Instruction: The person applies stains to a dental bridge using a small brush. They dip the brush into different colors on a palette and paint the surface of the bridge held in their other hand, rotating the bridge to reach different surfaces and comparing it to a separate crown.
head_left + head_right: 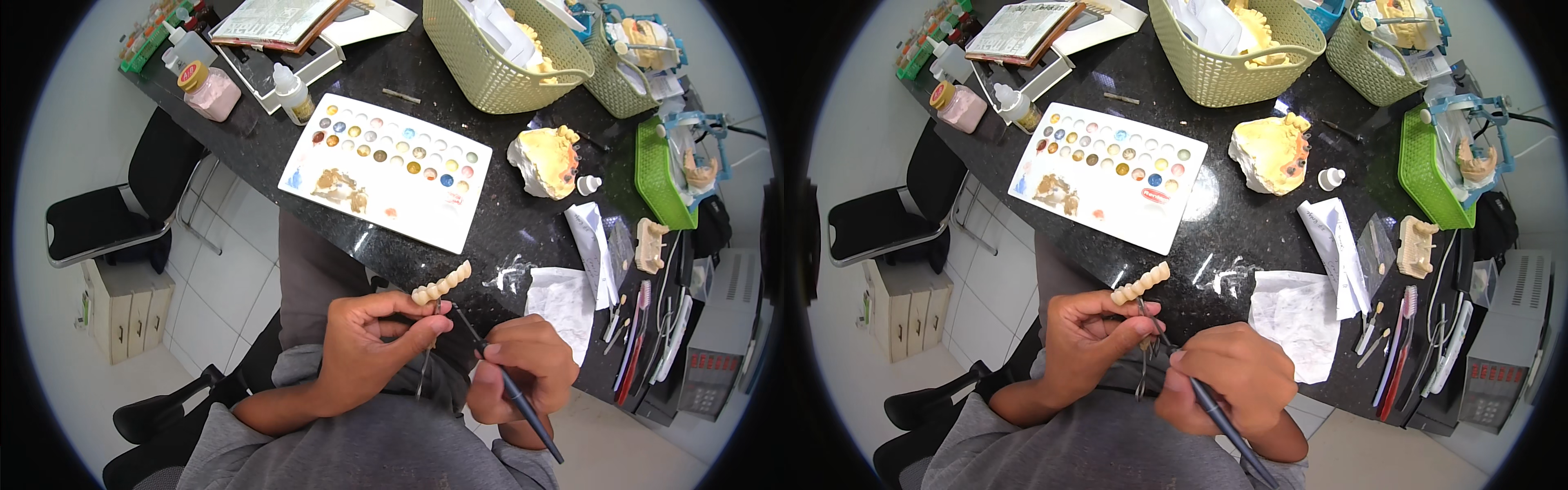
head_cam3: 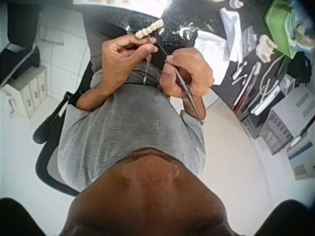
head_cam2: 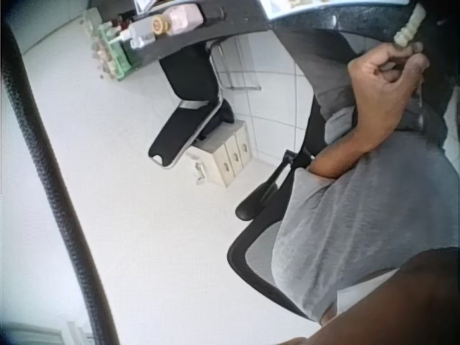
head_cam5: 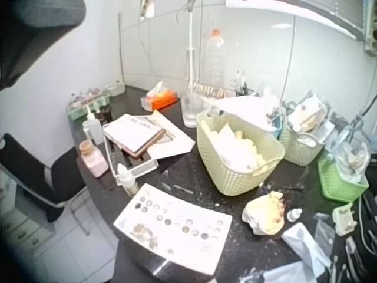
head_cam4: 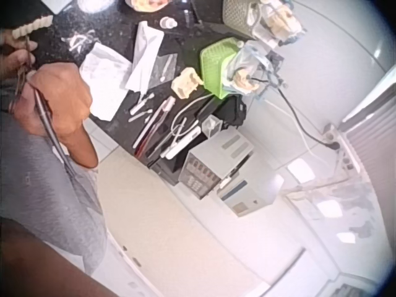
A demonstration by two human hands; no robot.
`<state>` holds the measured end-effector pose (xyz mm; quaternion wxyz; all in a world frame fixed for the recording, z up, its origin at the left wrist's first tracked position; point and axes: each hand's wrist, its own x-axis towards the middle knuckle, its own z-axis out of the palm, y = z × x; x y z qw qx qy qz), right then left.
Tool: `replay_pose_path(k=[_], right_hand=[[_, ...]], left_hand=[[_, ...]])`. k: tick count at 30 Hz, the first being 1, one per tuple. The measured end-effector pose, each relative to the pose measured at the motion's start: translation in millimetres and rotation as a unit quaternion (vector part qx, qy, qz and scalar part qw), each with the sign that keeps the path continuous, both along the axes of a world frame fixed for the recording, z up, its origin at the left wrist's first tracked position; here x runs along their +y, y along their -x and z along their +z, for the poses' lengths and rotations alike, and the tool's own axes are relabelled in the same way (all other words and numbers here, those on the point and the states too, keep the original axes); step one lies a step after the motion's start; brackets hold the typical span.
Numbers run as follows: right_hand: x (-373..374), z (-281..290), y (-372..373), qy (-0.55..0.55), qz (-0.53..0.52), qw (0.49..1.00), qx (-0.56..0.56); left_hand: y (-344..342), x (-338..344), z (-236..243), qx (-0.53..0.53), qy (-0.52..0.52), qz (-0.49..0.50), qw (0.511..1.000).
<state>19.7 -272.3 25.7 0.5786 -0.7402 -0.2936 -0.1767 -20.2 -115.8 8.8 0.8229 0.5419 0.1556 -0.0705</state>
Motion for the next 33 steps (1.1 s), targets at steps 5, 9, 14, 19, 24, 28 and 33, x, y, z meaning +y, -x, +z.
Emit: replay_pose_path(k=[5, 9, 14, 19, 24, 28, 33], right_hand=[[2, 2, 7, -0.023, -0.082, 0.995, 0.054], [-2, 3, 5, 0.042, -0.074, 0.996, 0.016], [4, -1, 4, 0.052, -0.047, 0.997, -0.029], [9, -1, 1, 0.075, -0.04, 0.994, -0.062], [10, -1, 1, 0.081, -0.031, 0.994, -0.062], [10, 0, 0, 0.082, -0.028, 0.995, -0.055], [9, -1, -1, 0.091, -0.026, 0.994, -0.056]], left_hand=[[0, 4, -2, -0.006, 0.013, -0.011, 1.0], [-2, 5, -2, -0.006, 0.032, -0.019, 0.999], [-3, 5, -4, -0.01, 0.039, -0.022, 0.999], [-3, 5, -5, -0.01, 0.046, -0.016, 0.999], [-2, 5, -6, -0.011, 0.051, -0.01, 0.999], [-2, 4, -6, -0.01, 0.047, -0.008, 0.999], [-2, 4, -6, -0.008, 0.043, -0.01, 0.999]])
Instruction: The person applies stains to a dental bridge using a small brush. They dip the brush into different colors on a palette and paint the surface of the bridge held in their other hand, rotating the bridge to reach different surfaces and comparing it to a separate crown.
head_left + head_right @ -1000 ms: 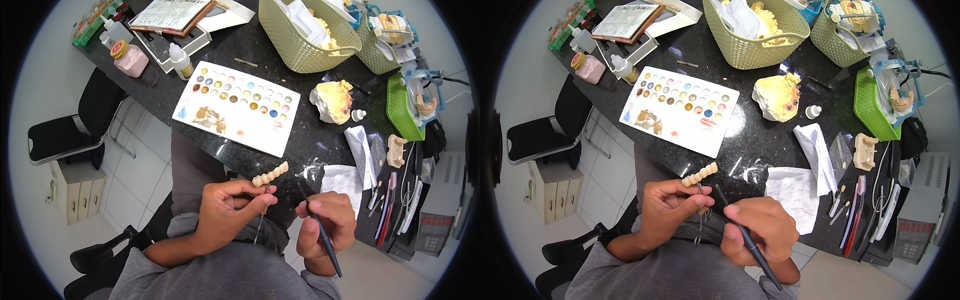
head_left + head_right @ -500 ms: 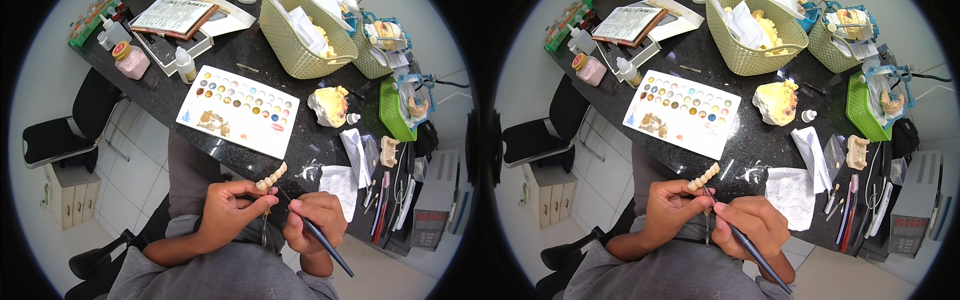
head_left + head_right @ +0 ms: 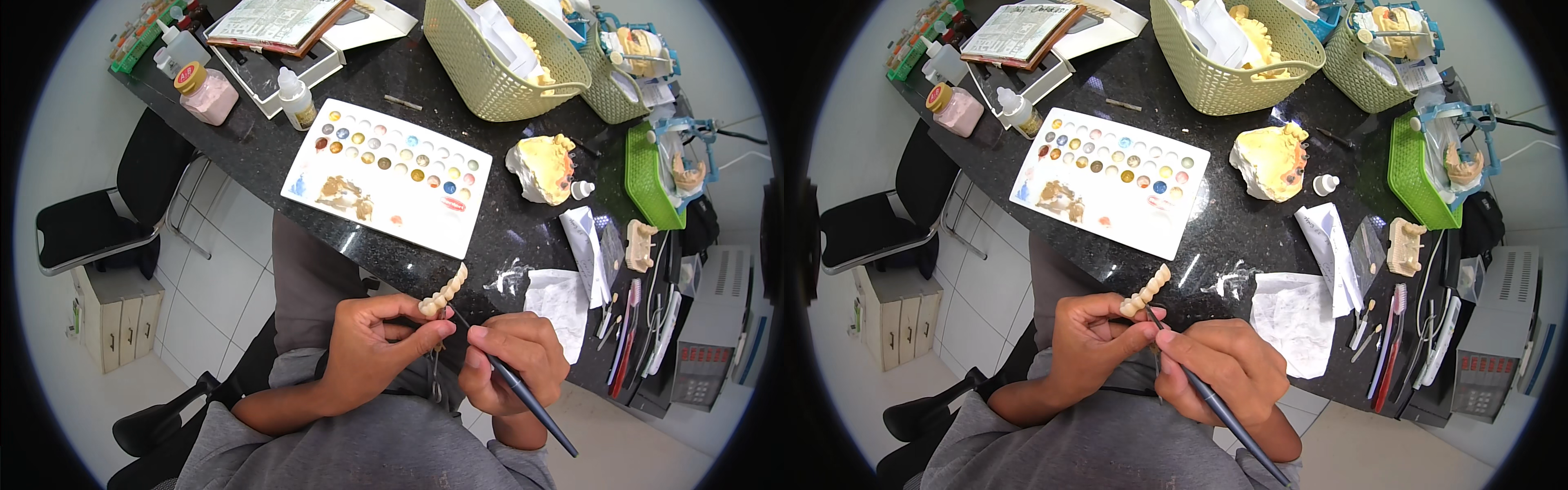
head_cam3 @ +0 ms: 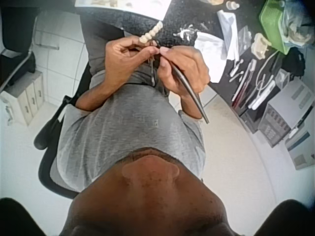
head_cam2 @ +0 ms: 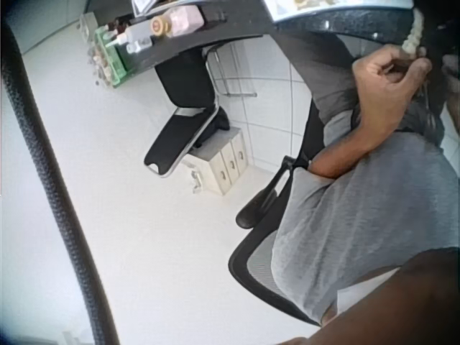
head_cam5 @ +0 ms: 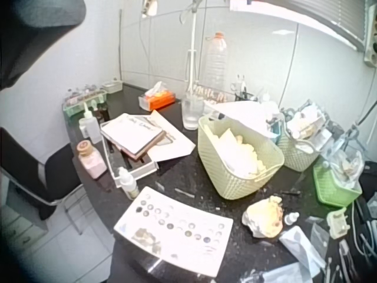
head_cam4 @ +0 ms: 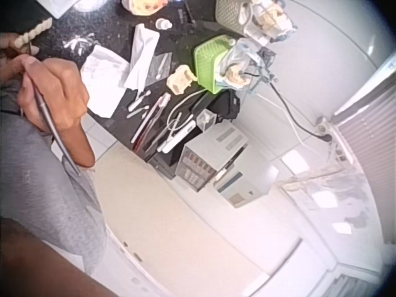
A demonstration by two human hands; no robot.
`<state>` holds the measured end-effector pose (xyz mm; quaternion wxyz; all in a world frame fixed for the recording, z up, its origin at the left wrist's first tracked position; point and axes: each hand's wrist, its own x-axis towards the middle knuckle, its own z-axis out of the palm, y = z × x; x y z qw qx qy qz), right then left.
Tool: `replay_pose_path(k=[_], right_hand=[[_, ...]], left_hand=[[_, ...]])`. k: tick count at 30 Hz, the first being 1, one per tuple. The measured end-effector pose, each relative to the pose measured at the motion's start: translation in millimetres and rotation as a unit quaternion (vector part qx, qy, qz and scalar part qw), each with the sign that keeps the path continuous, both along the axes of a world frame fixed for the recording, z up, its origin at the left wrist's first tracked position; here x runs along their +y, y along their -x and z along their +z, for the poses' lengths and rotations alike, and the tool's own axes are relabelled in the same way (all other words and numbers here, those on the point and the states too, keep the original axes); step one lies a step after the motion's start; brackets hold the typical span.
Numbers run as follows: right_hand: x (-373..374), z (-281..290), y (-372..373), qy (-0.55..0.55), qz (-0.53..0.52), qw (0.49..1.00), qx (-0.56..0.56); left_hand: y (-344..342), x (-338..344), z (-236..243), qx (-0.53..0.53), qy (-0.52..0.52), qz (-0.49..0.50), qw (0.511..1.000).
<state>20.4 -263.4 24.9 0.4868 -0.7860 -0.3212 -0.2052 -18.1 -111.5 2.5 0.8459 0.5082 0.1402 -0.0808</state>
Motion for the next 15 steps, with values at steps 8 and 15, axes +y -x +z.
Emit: replay_pose_path(k=[8, 15], right_hand=[[-1.5, -2.2, 1.3, -0.013, -0.006, 1.0, 0.002], [-5.5, 3.1, 5.1, -0.115, -0.031, 0.988, 0.097]], left_hand=[[0.3, -1.1, 1.3, 0.001, 0.008, 0.0, 1.0], [0.3, 3.2, 1.7, 0.005, 0.014, -0.011, 1.0]])
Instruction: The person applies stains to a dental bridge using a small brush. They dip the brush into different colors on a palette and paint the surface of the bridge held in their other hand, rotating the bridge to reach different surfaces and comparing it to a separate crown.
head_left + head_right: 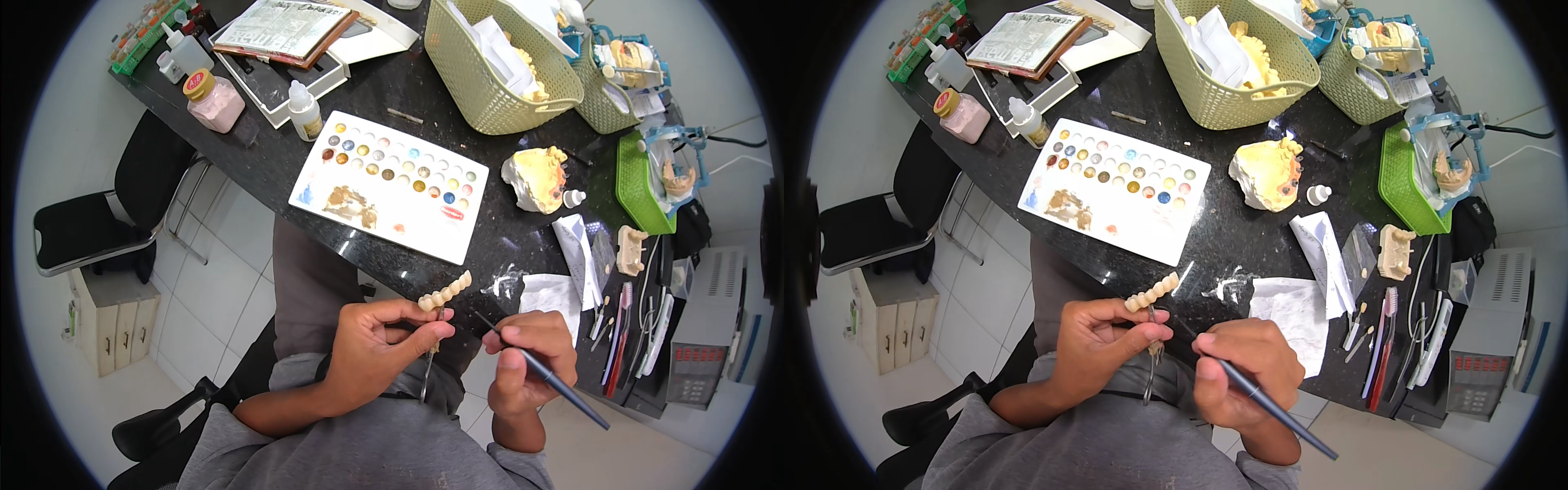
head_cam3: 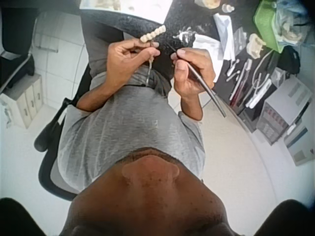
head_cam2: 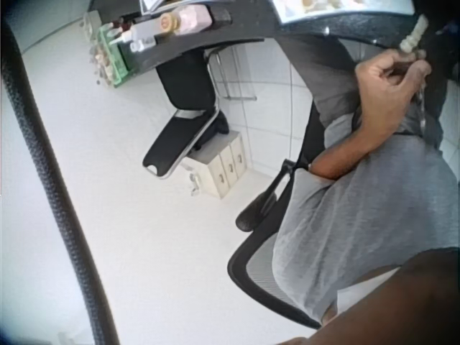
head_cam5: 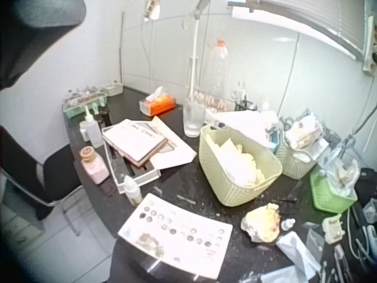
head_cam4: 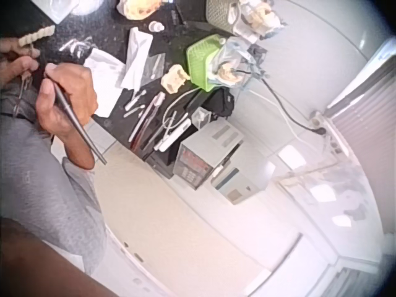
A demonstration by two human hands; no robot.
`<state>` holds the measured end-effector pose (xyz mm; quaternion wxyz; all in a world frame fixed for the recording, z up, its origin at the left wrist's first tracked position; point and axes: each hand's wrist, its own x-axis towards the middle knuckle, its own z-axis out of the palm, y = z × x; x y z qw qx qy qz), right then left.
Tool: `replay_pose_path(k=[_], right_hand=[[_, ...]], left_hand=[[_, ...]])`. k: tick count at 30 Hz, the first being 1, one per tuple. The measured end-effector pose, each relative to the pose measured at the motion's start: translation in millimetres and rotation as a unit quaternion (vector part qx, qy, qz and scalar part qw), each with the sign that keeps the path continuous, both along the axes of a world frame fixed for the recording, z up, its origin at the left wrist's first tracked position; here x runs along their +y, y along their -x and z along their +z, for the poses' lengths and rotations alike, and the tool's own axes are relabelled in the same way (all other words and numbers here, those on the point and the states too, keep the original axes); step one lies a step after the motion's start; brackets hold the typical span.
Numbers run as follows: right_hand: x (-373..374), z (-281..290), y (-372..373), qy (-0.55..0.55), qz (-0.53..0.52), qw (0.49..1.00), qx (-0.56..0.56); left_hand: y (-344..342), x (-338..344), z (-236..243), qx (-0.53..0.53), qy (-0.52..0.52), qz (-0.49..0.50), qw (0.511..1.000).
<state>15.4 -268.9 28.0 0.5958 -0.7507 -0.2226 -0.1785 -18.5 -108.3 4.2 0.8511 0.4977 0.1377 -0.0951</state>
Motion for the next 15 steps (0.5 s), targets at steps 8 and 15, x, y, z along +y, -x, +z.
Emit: replay_pose_path(k=[8, 15], right_hand=[[21, 31, -34, 0.012, 0.035, 0.999, 0.021], [69, 51, -89, 0.063, 0.074, 0.987, 0.129]], left_hand=[[6, 29, -2, -0.021, -0.023, 0.049, 0.998], [-2, 67, -20, -0.077, -0.082, 0.156, 0.981]])
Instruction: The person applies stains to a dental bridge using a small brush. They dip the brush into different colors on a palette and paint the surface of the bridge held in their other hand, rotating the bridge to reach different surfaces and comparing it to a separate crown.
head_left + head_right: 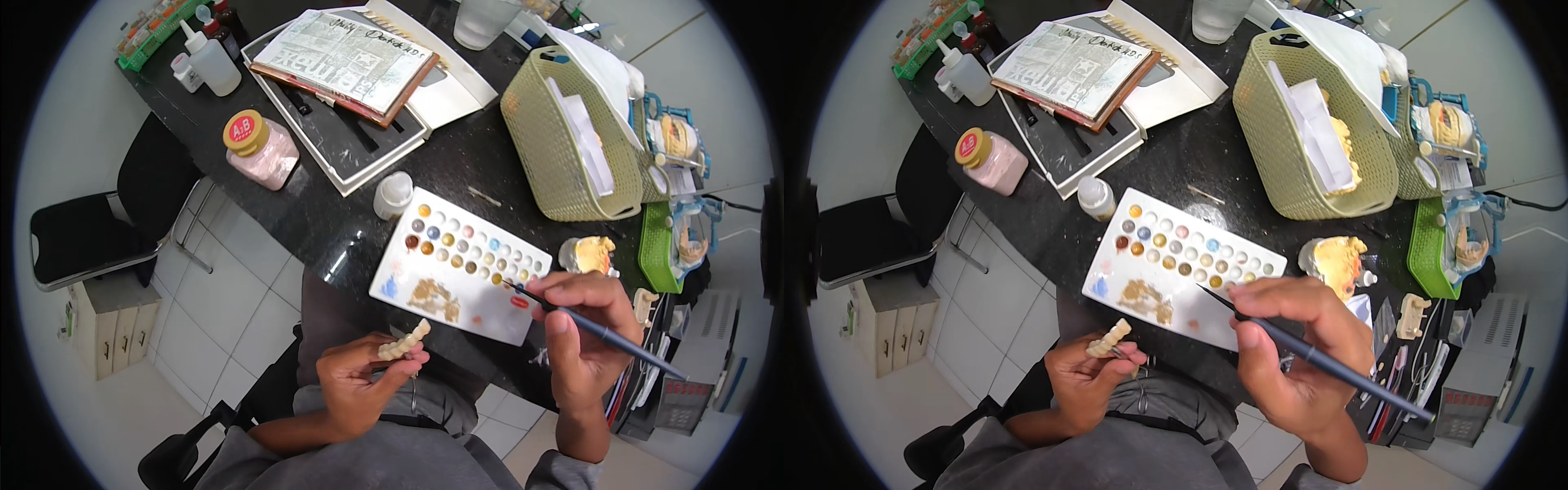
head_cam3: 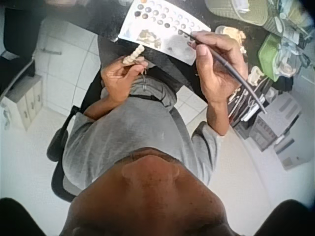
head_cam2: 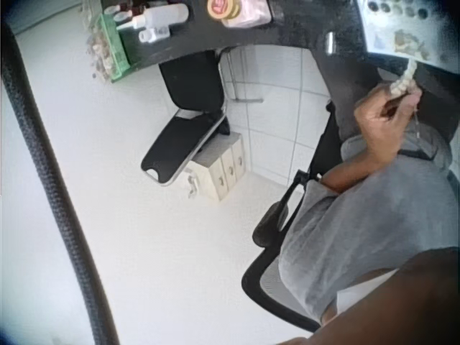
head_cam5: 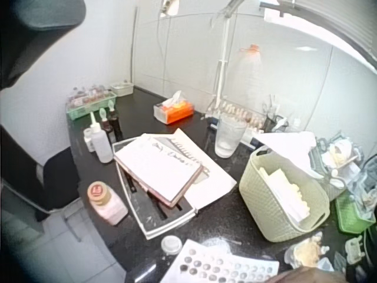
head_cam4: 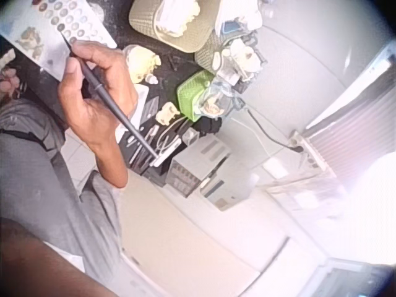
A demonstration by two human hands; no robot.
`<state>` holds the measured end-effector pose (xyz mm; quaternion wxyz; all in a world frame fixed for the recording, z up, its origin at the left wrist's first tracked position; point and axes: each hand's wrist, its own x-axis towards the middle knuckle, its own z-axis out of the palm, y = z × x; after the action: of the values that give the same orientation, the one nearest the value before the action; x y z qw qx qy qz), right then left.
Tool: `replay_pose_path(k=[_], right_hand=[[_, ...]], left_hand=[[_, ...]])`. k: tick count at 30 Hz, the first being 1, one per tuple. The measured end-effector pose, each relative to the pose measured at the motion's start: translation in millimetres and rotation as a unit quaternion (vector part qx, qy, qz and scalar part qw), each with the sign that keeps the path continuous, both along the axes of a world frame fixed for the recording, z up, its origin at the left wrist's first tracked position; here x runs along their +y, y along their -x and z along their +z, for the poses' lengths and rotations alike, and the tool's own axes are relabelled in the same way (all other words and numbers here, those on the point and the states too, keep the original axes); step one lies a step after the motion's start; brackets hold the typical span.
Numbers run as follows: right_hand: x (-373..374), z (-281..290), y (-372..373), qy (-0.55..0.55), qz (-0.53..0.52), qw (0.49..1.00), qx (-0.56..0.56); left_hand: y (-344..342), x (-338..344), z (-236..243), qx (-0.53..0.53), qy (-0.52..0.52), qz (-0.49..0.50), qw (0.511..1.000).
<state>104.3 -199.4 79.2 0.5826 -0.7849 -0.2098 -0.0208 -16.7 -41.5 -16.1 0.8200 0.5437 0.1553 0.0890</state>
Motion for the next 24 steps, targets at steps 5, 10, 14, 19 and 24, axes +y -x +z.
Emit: replay_pose_path(k=[5, 10, 14, 19, 24], right_hand=[[23, -6, -33, 0.06, 0.041, 0.997, 0.025], [39, -15, -50, 0.065, 0.091, 0.994, 0.001], [43, -24, -55, 0.051, 0.107, 0.993, 0.006], [54, -29, -59, 0.038, 0.15, 0.988, -0.026], [56, -27, -60, 0.074, 0.17, 0.982, -0.034]], left_hand=[[-7, 17, -3, -0.006, -0.008, -0.042, 0.999], [-9, 24, -5, -0.017, -0.01, -0.066, 0.998], [-10, 24, -10, -0.029, -0.021, -0.064, 0.997], [-10, 25, -12, -0.046, -0.027, -0.06, 0.997], [-10, 24, -13, -0.04, -0.026, -0.059, 0.997]])
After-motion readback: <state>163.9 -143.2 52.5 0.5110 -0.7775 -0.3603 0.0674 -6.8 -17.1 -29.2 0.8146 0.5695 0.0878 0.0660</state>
